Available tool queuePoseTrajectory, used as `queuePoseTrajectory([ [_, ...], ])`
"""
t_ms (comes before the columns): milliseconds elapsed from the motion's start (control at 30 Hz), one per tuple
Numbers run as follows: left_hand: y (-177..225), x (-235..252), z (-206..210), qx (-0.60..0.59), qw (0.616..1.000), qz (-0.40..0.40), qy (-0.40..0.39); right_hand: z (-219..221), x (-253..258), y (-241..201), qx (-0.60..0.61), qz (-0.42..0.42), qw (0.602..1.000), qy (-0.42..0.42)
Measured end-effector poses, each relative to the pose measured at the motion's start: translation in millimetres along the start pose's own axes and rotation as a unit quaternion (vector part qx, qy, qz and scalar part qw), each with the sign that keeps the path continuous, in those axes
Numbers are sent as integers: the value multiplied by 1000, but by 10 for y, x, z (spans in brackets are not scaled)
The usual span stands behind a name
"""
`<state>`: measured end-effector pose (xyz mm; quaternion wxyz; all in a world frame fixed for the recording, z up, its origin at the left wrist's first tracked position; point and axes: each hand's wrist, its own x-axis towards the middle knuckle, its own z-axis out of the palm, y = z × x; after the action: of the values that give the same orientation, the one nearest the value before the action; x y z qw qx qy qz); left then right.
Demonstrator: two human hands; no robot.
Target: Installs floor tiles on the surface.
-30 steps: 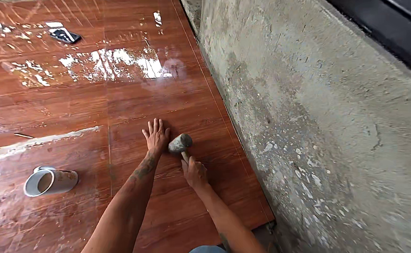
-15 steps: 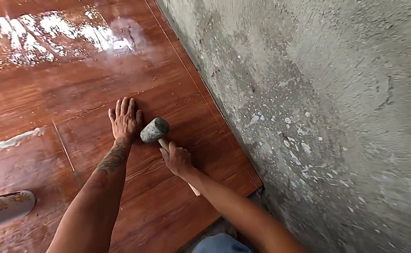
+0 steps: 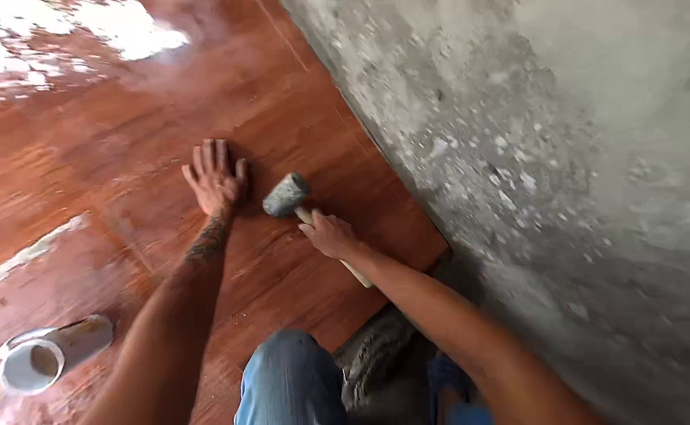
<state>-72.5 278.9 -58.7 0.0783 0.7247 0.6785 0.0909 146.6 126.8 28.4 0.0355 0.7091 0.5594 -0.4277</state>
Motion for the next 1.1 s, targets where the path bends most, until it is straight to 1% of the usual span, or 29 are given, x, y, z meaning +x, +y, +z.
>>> queuePoseTrajectory([
  [67,51,-1,-3,-4,1000,-4,-20,163,-119,144,59,20,997,46],
  [167,45,47,74,-6,1000,-16,-6,448,-278,363,102,35,988,114],
  [267,52,35,60,-5,1000,-12,-1,592,-542,577,130,56,976,167],
  [333,29,36,80,-12,1000,-9,-8,592,-739,762,126,64,970,195],
  [400,51,28,83,-17,1000,-13,-6,584,-913,963,116,82,970,196],
  [500,115,14,28,-30,999,-11,-1,551,-1105,1159,122,140,970,158],
  [600,69,31,70,-29,999,8,18,518,-1236,1234,148,172,959,167],
  [700,88,37,117,-24,999,20,20,532,-1271,1273,156,176,954,187],
  [833,69,67,130,-8,1000,10,19,652,-1208,1233,153,151,950,229],
  [933,65,68,124,-1,1000,4,7,678,-1210,1167,171,163,947,220],
  [1033,58,95,152,7,1000,-7,10,666,-1209,1119,186,169,939,234],
  [1100,155,80,138,13,1000,-14,11,643,-1226,1118,194,172,933,250],
])
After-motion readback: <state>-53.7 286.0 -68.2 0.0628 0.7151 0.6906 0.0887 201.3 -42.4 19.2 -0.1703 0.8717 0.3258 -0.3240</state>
